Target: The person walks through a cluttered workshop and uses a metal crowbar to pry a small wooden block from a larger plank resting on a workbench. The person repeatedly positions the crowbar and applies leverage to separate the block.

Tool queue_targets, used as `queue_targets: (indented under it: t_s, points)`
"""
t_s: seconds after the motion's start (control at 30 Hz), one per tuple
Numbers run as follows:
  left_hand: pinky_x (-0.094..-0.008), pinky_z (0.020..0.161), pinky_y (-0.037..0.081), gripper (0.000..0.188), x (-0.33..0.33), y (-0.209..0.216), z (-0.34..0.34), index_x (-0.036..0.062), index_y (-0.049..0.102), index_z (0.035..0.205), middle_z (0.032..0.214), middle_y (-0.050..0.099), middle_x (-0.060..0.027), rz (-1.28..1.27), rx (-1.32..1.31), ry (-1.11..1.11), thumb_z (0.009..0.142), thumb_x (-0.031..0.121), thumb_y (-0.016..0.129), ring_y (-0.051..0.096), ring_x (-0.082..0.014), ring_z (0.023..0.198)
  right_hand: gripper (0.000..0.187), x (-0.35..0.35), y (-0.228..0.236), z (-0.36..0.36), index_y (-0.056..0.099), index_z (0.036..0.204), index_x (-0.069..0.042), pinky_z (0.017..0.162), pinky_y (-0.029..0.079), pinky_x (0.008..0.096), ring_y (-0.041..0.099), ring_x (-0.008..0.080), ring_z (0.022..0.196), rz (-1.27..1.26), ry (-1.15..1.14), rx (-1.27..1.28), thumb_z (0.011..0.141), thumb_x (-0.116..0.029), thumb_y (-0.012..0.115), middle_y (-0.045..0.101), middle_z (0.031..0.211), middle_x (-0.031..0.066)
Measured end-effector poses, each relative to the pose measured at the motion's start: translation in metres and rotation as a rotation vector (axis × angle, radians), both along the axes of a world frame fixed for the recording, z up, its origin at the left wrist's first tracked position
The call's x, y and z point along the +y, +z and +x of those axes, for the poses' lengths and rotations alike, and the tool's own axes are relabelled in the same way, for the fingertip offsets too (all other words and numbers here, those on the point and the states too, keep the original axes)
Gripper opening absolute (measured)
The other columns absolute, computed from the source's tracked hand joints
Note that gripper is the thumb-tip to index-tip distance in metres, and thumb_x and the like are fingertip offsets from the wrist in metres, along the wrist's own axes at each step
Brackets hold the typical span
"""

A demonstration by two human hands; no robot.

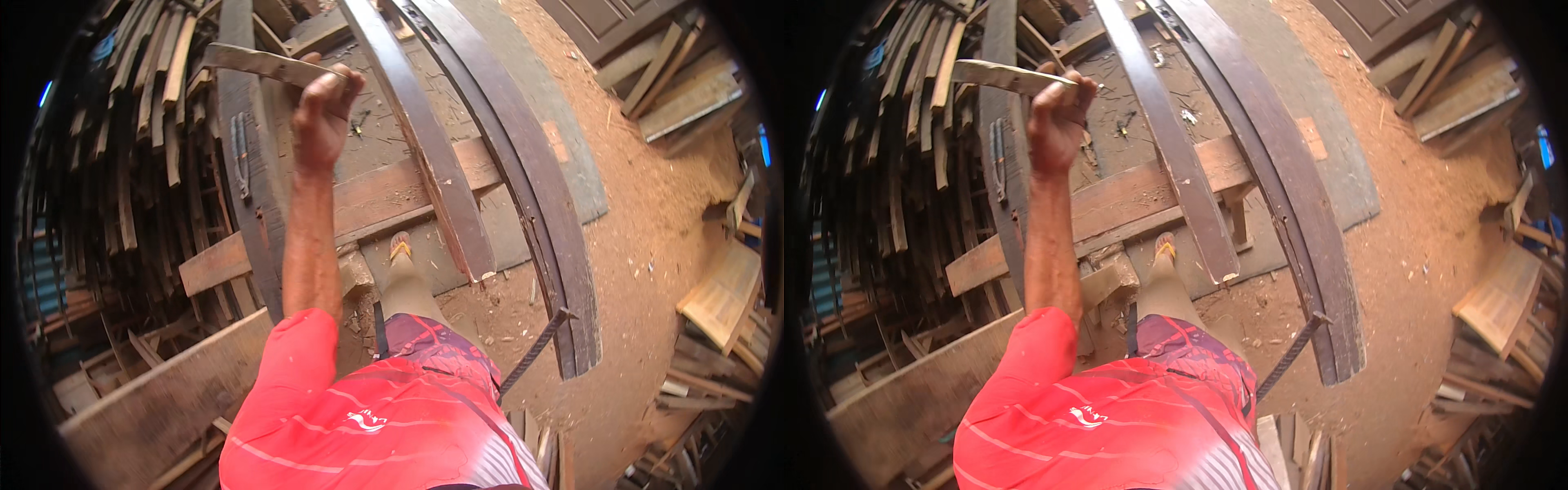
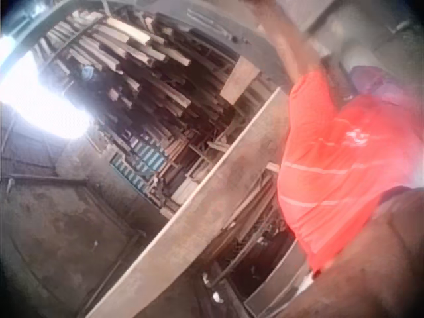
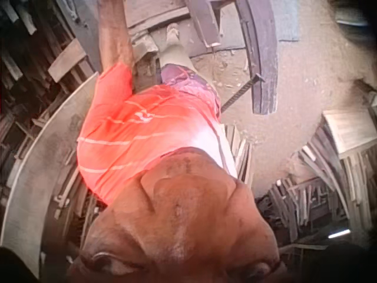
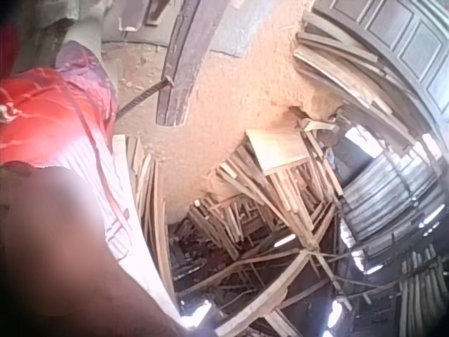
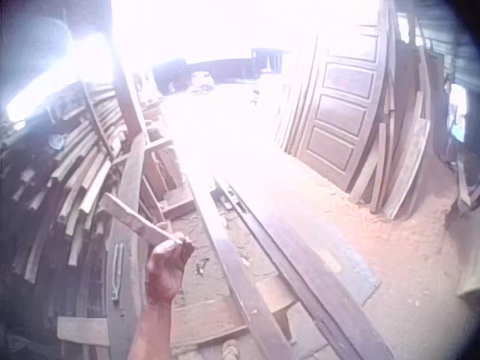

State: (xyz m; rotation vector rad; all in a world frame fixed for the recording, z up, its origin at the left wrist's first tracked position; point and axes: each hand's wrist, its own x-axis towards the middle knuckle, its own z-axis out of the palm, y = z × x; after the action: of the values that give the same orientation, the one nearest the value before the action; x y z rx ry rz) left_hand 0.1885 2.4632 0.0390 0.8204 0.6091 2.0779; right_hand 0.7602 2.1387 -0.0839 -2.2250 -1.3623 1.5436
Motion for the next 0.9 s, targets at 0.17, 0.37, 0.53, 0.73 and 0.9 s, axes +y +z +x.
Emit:
queue_targets:
  t_s: [0.17,0.37,0.53,0.73,0.9]
  points:
    - [-0.0413,0.098,0.052,0.057,-0.137,-0.006,0.154,0.0061,0.039,0.136,0.111,0.063,-0.0105,-0.259,0.219,0.12,0.086,0.017,0.065,0.064,-0.0226,0.108,0.037,0.012,-0.039,0.067,0.066,0.092,0.002,0.064,0.048,0.0394,0.058,0.0189,0.07,0.103,0.087,0.065,0.088,-0.035,0.072,0.068,0.078,0.0094]
    - [-0.0357,0.089,0.05,0.059,-0.29,-0.04,0.267,0.0033,0.053,0.13,0.102,0.064,-0.0088,-0.756,0.869,0.057,0.08,0.021,0.077,0.062,-0.0196,0.096,0.037,-0.002,-0.064,0.119,0.066,0.092,0.002,0.065,0.048,0.0394,0.058,0.019,0.07,0.212,0.079,0.173,0.088,-0.035,0.072,0.068,0.079,0.0096]
    - [-0.0402,0.087,0.053,0.05,-0.323,-0.07,0.297,0.0007,0.06,0.12,0.103,0.067,-0.0192,-0.86,1.08,-0.093,0.077,0.02,0.075,0.068,-0.0319,0.097,0.038,-0.032,-0.078,0.156,0.066,0.093,0.002,0.065,0.048,0.0394,0.058,0.0191,0.07,0.371,0.04,0.344,0.088,-0.035,0.072,0.068,0.079,0.0097]
    - [-0.0469,0.082,0.052,0.049,-0.295,-0.083,0.295,0.0011,0.058,0.117,0.1,0.066,-0.0234,-0.904,1.176,-0.035,0.076,0.023,0.074,0.066,-0.0413,0.094,0.04,-0.043,-0.064,0.153,0.066,0.097,0.0,0.068,0.048,0.0397,0.059,0.02,0.074,0.295,0.121,0.312,0.088,-0.039,0.071,0.069,0.083,0.0121]
    - [-0.0482,0.09,0.052,0.052,-0.279,-0.079,0.274,0.0034,0.059,0.121,0.109,0.066,-0.0229,-0.921,1.389,-0.047,0.075,0.022,0.074,0.065,-0.0408,0.104,0.044,-0.058,-0.06,0.146,0.066,0.097,-0.002,0.067,0.049,0.0405,0.061,0.0205,0.074,0.118,0.154,0.212,0.09,-0.044,0.07,0.066,0.078,0.0157]
